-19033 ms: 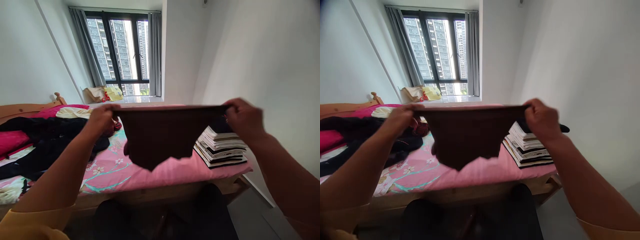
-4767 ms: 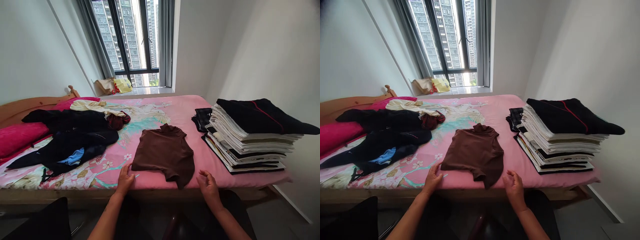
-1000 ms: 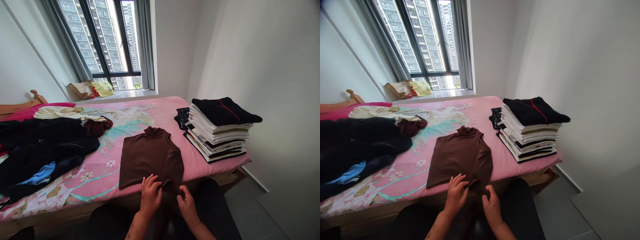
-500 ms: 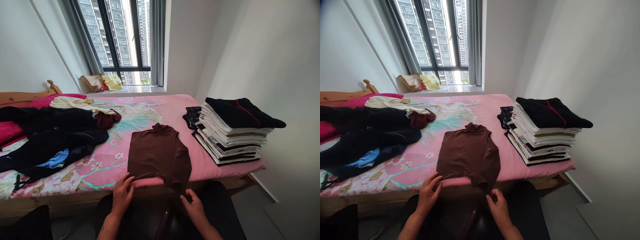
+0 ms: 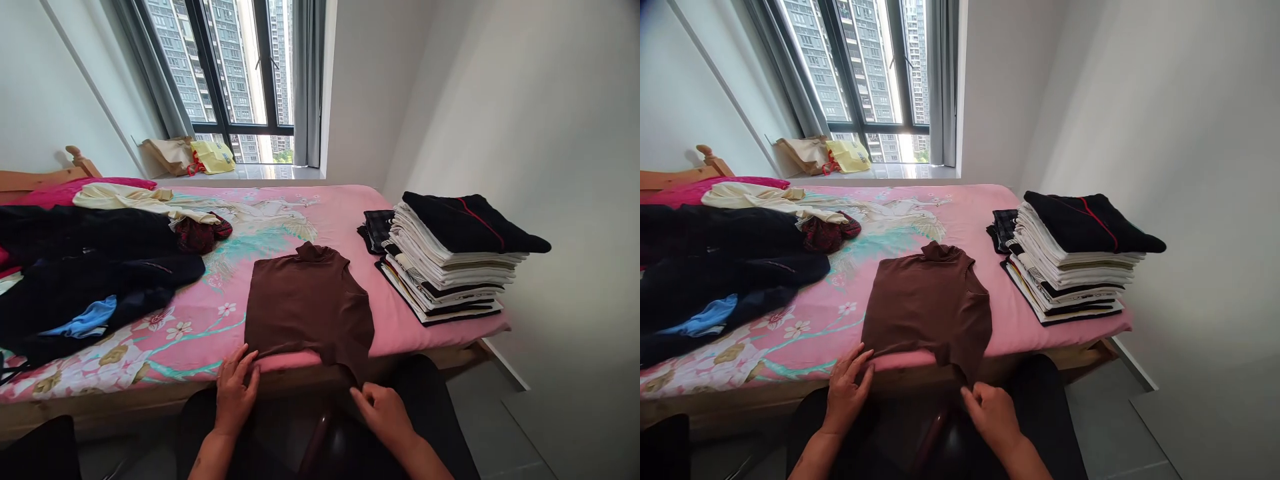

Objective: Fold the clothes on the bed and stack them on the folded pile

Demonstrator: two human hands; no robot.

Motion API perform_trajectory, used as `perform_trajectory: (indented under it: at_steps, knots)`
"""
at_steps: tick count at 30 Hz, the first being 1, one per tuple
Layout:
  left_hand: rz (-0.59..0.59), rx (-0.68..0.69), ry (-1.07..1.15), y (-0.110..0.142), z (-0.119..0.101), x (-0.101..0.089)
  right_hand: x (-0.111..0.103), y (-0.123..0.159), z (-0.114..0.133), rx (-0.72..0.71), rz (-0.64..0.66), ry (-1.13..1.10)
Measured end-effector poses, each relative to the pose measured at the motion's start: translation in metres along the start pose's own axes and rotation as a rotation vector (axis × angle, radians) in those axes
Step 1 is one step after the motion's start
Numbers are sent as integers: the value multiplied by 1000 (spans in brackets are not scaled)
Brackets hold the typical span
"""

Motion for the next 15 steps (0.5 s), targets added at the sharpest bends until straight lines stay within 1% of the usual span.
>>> perform_trajectory:
  at_steps: [2, 4, 7, 9, 11, 12, 15]
  knots:
    - [18, 11, 1, -1, 4, -3, -5, -4, -4, 54, 5, -46]
    - [47, 19, -11, -4, 8, -6, -17, -16, -11, 124, -57, -131]
    - [105, 25, -43, -10, 11, -10, -37, -49, -24, 218, -118, -204]
    - [134, 17, -69, -14, 13, -11, -44, -76, -30, 302, -78, -172]
    - [149, 5, -79, -16, 12, -12, -43, -101, -34, 362, -11, -118]
    - [152, 0, -75, -16, 11, -12, -41, -112, -34, 369, 17, -95]
    - [139, -25, -59, -16, 9, -12, -34, -131, -31, 336, 34, -51]
Point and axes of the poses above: each hand's wrist, its own y-axis away from the middle knuckle, its own x-axis out of the palm, z = x × y, the point moved 3 cm from there along -y, towards the middle knuckle, and after that the axes turned 5 degrees about y, right-handed, at the moved point
